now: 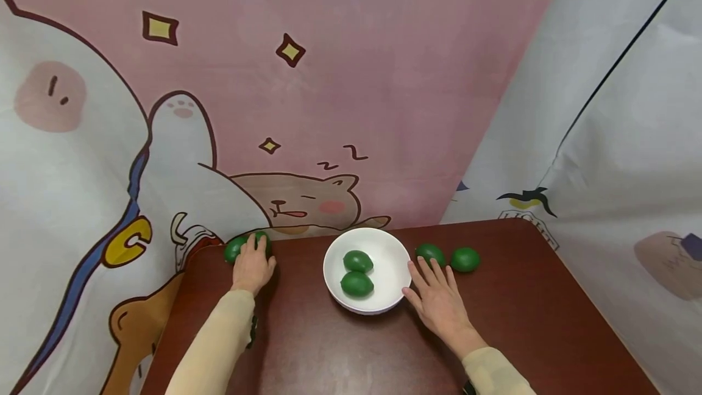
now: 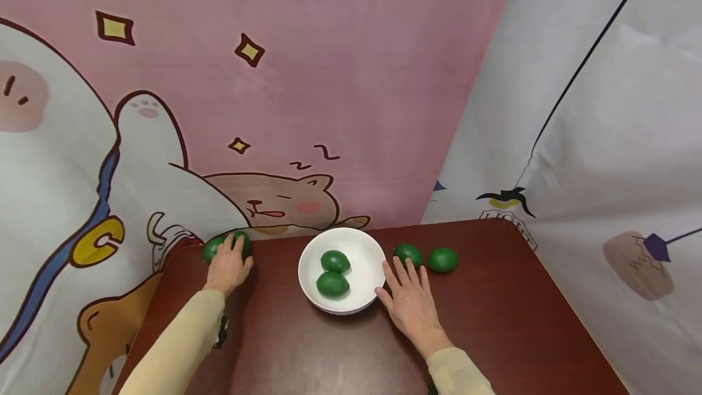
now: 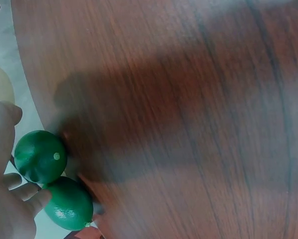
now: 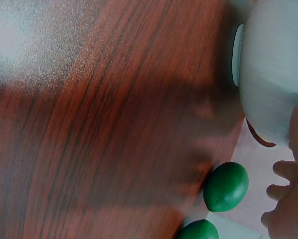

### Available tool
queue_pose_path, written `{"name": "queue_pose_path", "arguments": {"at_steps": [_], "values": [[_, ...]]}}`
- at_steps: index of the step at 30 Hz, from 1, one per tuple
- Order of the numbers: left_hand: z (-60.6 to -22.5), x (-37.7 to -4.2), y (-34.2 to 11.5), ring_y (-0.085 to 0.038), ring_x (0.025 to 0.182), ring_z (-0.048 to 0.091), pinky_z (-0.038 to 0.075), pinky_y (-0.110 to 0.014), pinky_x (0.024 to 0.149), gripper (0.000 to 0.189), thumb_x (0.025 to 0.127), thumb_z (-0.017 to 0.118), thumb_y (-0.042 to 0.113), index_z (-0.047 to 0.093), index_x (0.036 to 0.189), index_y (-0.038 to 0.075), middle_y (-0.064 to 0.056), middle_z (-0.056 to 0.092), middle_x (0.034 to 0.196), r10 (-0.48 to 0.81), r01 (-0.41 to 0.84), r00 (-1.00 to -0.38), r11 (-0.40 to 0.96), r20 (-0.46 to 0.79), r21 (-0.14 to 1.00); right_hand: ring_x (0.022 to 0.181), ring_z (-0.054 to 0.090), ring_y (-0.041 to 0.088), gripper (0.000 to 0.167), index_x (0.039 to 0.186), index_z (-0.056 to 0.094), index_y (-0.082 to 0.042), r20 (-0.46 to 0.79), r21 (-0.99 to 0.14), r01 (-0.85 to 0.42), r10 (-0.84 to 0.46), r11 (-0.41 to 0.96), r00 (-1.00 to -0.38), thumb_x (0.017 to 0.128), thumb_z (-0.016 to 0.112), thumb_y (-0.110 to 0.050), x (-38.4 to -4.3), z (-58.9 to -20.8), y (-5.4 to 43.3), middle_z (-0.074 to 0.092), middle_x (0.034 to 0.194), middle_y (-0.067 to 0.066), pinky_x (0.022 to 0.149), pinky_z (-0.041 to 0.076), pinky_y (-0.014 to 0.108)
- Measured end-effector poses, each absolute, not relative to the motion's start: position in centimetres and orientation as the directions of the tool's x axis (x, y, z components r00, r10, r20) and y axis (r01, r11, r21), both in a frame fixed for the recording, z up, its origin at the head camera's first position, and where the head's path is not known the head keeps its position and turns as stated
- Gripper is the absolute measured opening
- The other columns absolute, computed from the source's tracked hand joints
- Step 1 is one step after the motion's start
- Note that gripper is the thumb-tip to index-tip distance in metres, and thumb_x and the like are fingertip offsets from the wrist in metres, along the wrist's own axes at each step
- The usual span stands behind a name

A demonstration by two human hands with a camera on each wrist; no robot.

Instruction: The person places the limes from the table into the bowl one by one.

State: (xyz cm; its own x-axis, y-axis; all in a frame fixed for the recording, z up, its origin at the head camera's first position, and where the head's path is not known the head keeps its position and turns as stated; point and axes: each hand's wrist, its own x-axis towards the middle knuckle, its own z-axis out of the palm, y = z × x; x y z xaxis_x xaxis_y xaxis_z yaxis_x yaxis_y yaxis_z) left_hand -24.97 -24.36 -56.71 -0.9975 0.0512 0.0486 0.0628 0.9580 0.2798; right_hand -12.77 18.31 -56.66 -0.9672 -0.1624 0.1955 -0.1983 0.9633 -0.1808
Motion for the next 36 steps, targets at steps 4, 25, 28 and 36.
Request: {"name": "queue_pose_path", "arguments": {"at_steps": [4,25,28,36], "values": [[-56.7,-25.1,-24.6,-0.052,0.138,0.038,0.042,-0.066,0.104,0.064,0.099,0.064,0.019,0.039,0.154,-0.005,-0.035,0.029,0.158,0.054,0.064,-0.998,0.959,0.046,0.276,0.15,0.035,0.043,0.065,0.155,0.049,-0.015,0.193,-0.185,-0.198,-0.162,0.962,-0.968,0.101,0.061,-0.048,-12.8,-56.5,18.3,0.043,0.16,0.017,0.122,0.017,0.064],[-57.5,-25.3,-25.0,-0.054,0.135,0.04,0.044,-0.067,0.101,0.065,0.096,0.066,0.014,0.039,0.152,-0.007,-0.036,0.034,0.154,0.043,0.062,-0.997,0.951,0.07,0.304,0.146,0.04,0.044,0.062,0.151,0.054,-0.012,0.263,-0.146,-0.238,-0.195,0.96,-0.945,0.1,0.061,-0.047,-12.7,-56.4,18.0,0.05,0.155,0.017,0.118,0.025,0.066],[-57.5,-25.3,-24.9,-0.053,0.134,0.041,0.045,-0.066,0.1,0.065,0.096,0.067,0.012,0.04,0.151,-0.008,-0.035,0.037,0.151,0.05,0.07,-0.996,0.949,0.073,0.306,0.146,0.039,0.044,0.062,0.152,0.053,-0.012,0.264,-0.152,-0.237,-0.192,0.96,-0.945,0.102,0.058,-0.049,-12.7,-56.5,18.1,0.049,0.156,0.017,0.119,0.024,0.066],[-57.9,-25.3,-24.6,-0.052,0.131,0.045,0.049,-0.064,0.095,0.063,0.093,0.072,0.007,0.044,0.148,-0.007,-0.033,0.04,0.149,0.094,0.118,-0.991,0.951,0.096,0.286,0.147,0.038,0.043,0.063,0.153,0.052,-0.013,0.244,-0.143,-0.218,-0.179,0.965,-0.953,0.1,0.062,-0.047,-12.6,-56.5,18.2,0.049,0.156,0.016,0.119,0.024,0.065]]}}
